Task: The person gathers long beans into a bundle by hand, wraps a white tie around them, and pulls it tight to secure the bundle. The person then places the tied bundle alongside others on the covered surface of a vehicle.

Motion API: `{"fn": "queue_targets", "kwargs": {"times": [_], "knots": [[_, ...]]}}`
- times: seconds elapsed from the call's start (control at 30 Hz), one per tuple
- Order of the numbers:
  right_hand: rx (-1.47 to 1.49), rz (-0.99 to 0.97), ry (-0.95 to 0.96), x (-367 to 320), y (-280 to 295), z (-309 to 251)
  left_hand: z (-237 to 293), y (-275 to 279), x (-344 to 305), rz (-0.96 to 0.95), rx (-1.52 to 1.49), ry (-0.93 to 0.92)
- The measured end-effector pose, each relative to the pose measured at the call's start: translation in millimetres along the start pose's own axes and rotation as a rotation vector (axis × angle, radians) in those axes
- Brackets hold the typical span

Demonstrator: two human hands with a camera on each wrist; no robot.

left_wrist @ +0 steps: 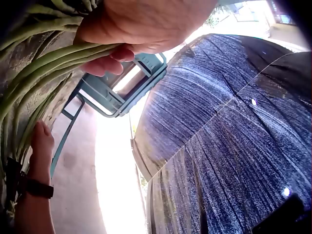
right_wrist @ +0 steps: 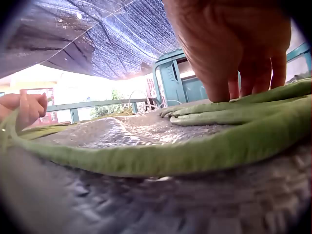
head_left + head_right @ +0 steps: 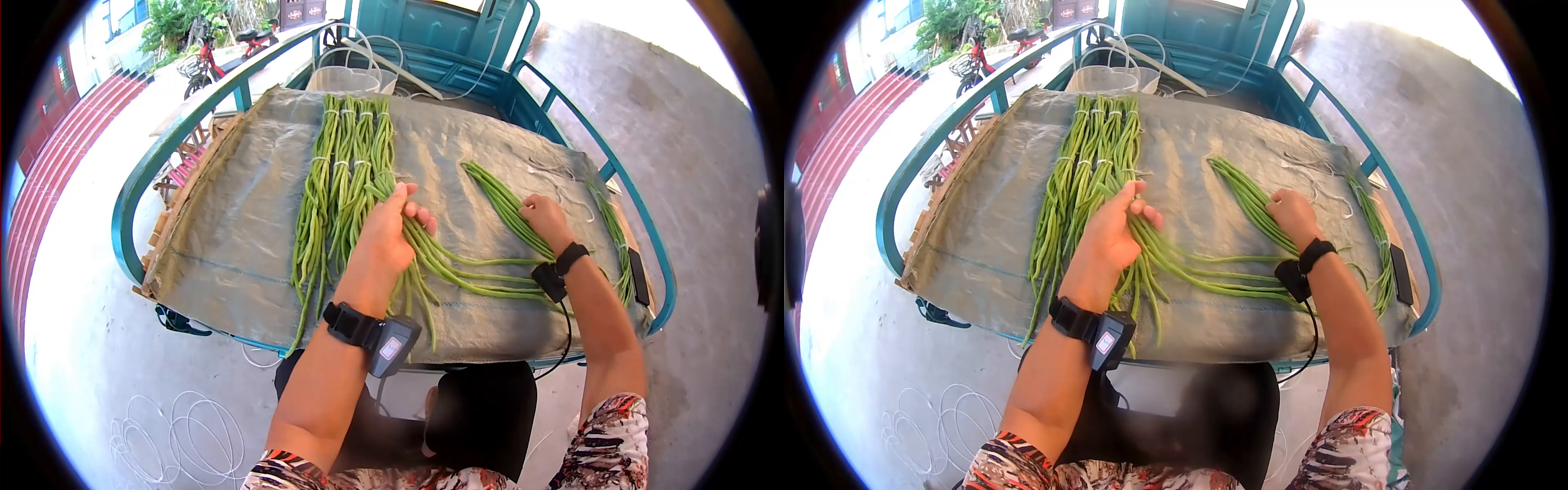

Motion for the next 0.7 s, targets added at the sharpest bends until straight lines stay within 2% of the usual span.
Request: {"fn": "queue_targets", "kwargs": {"times": [0.1, 0.13, 0.2, 0.27, 0.33, 0.43, 0.53, 0.7], "knots": [[0.266, -0.019, -0.059, -0.5, -4.9, 7.0, -1.7, 1.8, 2.6, -0.055, 0.077, 0.032], [0.370, -0.011, -0.069, -1.4, -5.4, 7.8, -2.6, 4.1, 2.5, -0.018, 0.085, 0.038], [0.429, 0.059, -0.086, -3.1, 0.2, 3.4, -4.2, 5.9, 0.5, 0.056, 0.103, 0.044], [0.550, 0.144, -0.091, -6.9, 6.9, -7.7, -5.9, 1.4, -2.5, 0.035, 0.087, 0.051], [0.730, 0.247, -0.090, -19.1, 23.4, -37.1, -8.4, 0.2, -2.3, 0.031, 0.090, 0.055], [0.941, 0.165, -0.096, -39.6, 35.1, -87.1, -9.9, 0.5, 0.0, 0.020, 0.095, 0.056], [0.935, -0.002, -0.060, -73.5, 38.9, -145.9, -11.2, 3.5, 2.0, 0.032, 0.106, 0.063], [0.704, -0.165, 0.025, -117.2, 15.5, -191.6, -6.3, 4.6, 6.4, 0.047, 0.043, -0.004]]}}
Point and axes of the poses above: each hand's wrist, its own x-axis towards the middle knuckle, its own y-axis out of the back of the hand, z = x × y, the point moved 8 cm from there along x, towards the middle knuckle, and after that the axes turned 2 degrees about -x, right-handed, at the moved point
